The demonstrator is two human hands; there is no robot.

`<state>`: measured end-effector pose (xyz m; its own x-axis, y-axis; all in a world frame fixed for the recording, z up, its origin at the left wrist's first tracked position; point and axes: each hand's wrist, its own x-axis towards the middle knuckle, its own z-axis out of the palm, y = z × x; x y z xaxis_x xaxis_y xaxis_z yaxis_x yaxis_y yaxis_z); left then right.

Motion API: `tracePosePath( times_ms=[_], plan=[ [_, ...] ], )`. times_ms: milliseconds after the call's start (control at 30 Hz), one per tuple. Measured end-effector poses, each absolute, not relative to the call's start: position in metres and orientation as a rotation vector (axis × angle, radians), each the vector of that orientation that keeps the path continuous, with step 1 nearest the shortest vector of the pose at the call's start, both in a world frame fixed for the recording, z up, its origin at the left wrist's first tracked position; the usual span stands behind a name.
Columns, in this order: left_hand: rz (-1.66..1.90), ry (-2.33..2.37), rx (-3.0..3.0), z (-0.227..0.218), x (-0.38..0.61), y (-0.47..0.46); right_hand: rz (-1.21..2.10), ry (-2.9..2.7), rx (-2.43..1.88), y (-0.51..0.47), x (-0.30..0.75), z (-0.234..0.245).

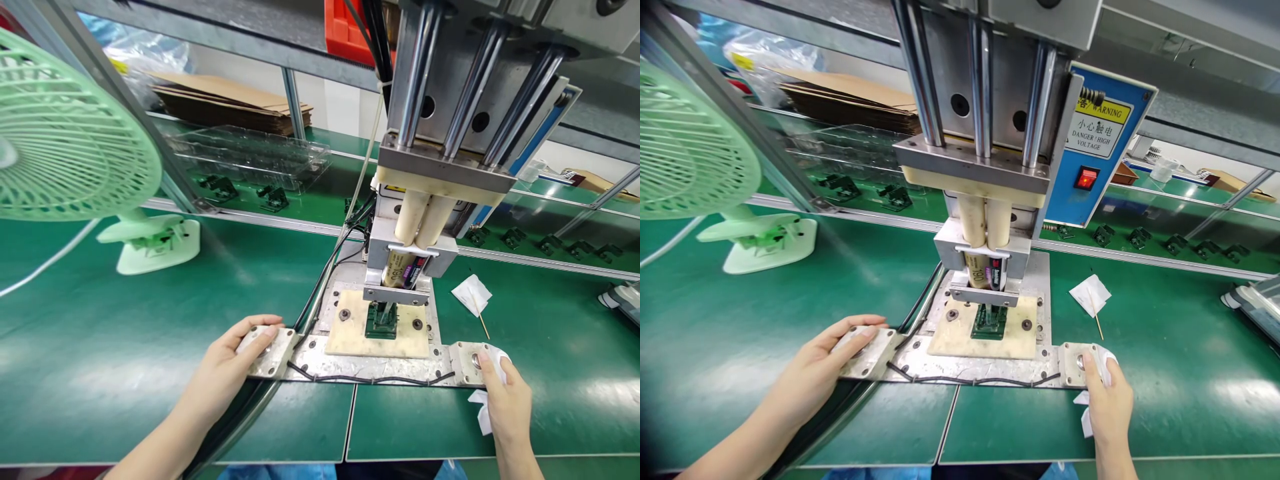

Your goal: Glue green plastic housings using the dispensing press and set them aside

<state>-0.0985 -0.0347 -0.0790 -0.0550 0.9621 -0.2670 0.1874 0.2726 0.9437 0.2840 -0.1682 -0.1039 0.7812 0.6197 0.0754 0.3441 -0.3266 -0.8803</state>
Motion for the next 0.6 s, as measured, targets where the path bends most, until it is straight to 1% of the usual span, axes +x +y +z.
tracePosePath(
  times_ms=[233, 433, 533, 600],
  plan=[
    [0.943, 1.483, 1.101, -0.079, -0.099, -0.035, 0.318, -0.739, -1.956, -0.169, 0.290, -0.109],
    [1.004, 1.447, 1.087, -0.080, -0.098, -0.035, 0.391, -0.635, -2.088, -0.170, 0.306, -0.118],
    [1.025, 1.439, 1.098, -0.079, -0.095, -0.038, 0.320, -0.515, -2.129, -0.173, 0.319, -0.130],
    [1.035, 1.423, 1.100, -0.078, -0.093, -0.039, 0.249, -0.549, -2.119, -0.177, 0.332, -0.148]
  ],
)
